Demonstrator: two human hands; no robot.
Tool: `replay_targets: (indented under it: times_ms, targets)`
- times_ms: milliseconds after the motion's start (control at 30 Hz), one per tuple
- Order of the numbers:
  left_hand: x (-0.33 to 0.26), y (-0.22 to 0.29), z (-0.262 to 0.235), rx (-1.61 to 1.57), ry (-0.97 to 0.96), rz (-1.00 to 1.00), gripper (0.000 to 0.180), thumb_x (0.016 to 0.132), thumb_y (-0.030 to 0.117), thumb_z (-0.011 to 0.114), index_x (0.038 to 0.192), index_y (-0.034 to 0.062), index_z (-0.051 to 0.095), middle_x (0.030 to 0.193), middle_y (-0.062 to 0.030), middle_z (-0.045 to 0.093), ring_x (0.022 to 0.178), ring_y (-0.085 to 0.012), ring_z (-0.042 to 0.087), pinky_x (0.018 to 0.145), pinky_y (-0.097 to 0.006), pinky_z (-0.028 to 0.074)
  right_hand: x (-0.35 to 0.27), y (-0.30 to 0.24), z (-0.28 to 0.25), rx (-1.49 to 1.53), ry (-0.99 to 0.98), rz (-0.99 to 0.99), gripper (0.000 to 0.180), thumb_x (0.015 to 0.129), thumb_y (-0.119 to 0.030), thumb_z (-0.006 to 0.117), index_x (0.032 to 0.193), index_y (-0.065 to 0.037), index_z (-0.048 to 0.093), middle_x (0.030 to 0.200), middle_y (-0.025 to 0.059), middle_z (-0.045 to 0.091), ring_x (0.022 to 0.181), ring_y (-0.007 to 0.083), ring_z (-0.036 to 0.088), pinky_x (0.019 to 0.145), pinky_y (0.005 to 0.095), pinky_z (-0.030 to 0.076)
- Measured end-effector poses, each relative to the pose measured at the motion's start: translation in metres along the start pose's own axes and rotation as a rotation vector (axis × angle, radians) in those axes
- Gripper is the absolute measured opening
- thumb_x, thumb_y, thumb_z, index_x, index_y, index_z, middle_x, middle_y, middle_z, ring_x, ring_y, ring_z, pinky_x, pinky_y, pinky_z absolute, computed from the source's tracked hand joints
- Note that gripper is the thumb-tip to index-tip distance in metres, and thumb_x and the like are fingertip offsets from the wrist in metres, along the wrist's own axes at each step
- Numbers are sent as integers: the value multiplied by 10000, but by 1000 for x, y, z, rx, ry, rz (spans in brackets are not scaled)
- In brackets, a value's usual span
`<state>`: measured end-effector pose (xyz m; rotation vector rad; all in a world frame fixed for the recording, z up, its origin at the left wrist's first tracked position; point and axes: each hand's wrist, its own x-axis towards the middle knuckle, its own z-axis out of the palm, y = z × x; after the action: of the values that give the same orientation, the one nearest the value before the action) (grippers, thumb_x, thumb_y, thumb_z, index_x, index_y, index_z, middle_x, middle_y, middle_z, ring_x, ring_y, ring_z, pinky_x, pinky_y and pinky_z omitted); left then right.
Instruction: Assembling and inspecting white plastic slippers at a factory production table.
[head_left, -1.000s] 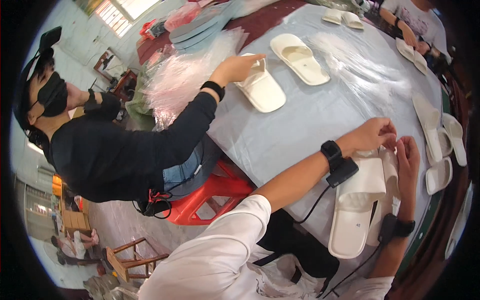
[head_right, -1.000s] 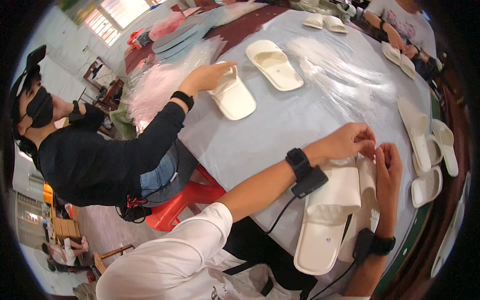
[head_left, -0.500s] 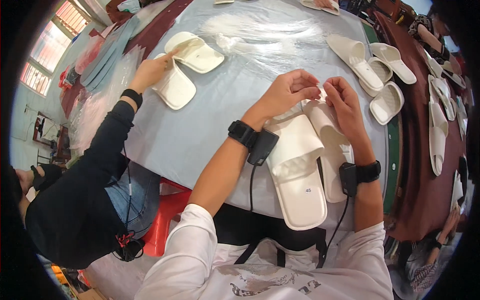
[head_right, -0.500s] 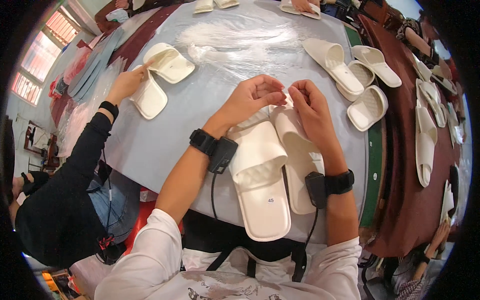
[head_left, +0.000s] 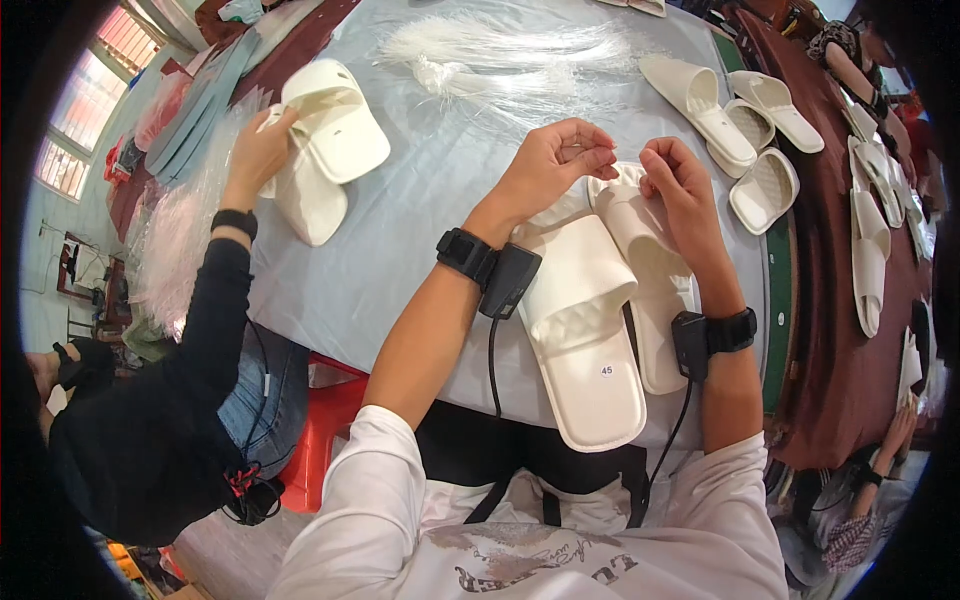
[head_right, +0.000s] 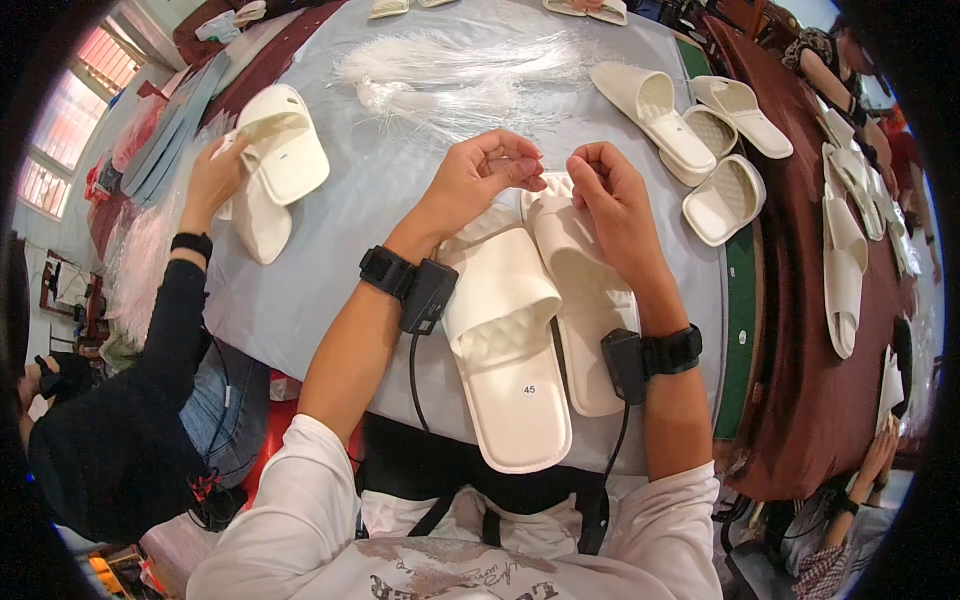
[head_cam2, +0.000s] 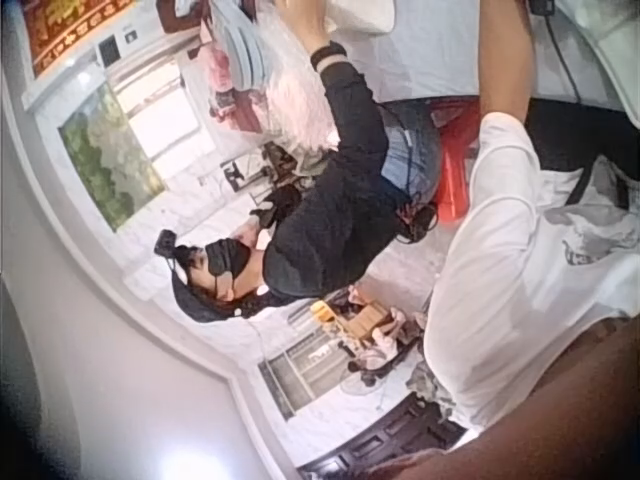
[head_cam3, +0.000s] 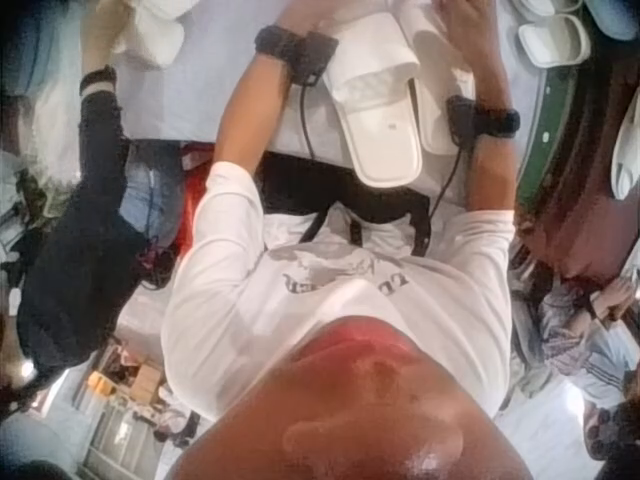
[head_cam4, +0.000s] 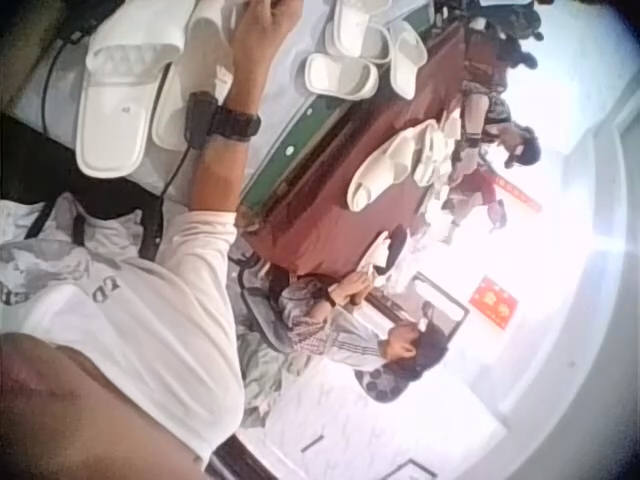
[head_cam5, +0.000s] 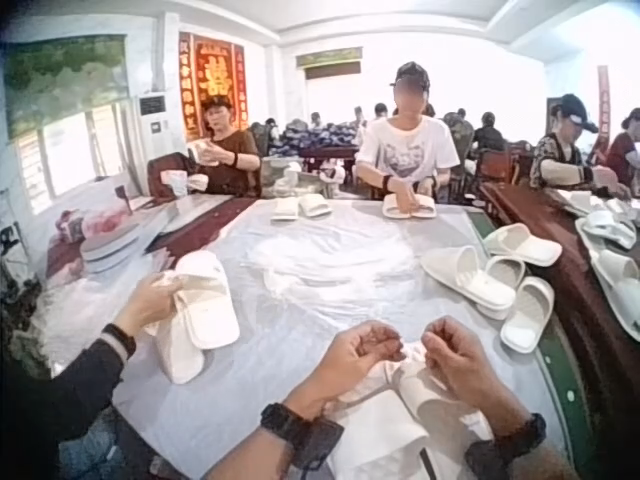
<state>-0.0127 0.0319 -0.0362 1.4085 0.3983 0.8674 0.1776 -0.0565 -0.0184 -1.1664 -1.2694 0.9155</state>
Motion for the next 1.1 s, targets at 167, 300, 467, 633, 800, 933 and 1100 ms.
replay_targets:
  times_ms: [167,300,467,633,800,933,1100]
  targets:
    - [-2,3,2,-3,7,2,203,983,97,680,1131,-39,648,1050,-101,717,977,-205,733,889,-316,592,-2,-6,4,-44,-14,17,151,1032,-181,608,1053,-32,618,822,-64,544,714,14,460,626,181,387]
    - [-2,7,6,2,5,-11,210,985,93,676,1144,-41,648,1041,-107,719,978,-210,735,892,-318,595,-2,-7,2,-82,-20,18,158,1034,-185,606,1057,-29,624,835,-67,551,714,9,461,624,177,391]
    - [-2,7,3,-9,-4,-19,212,985,95,675,1148,-39,650,1035,-118,723,974,-211,736,888,-322,601,-3,-11,7,-75,-11,31,167,1036,-190,604,1058,-25,625,836,-66,552,716,9,462,627,176,392]
    - [-2,7,5,-16,5,-5,221,984,101,677,1149,-43,648,1042,-128,725,979,-214,734,903,-328,605,-3,-9,4,-78,-18,4,168,1033,-187,603,1047,-20,626,830,-62,551,716,12,464,638,180,399]
    - [0,7,4,-22,7,24,212,987,89,668,1147,-48,646,1061,-133,723,1008,-219,729,921,-329,602,-4,-13,4,-97,-14,3,169,1031,-185,606,1039,-18,628,827,-60,551,718,14,464,636,180,396]
    - [0,6,3,-14,14,19,203,988,76,661,1148,-48,643,1079,-138,719,1027,-227,726,932,-331,600,-4,-10,4,-91,-29,-5,172,1032,-186,606,1039,-16,627,826,-60,548,723,11,458,631,182,389]
    - [-1,6,2,-24,6,36,198,984,65,663,1145,-48,641,1079,-137,718,1029,-228,726,936,-331,600,-4,-12,7,-92,-20,10,171,1034,-183,603,1037,-14,625,827,-63,546,724,10,452,624,185,380]
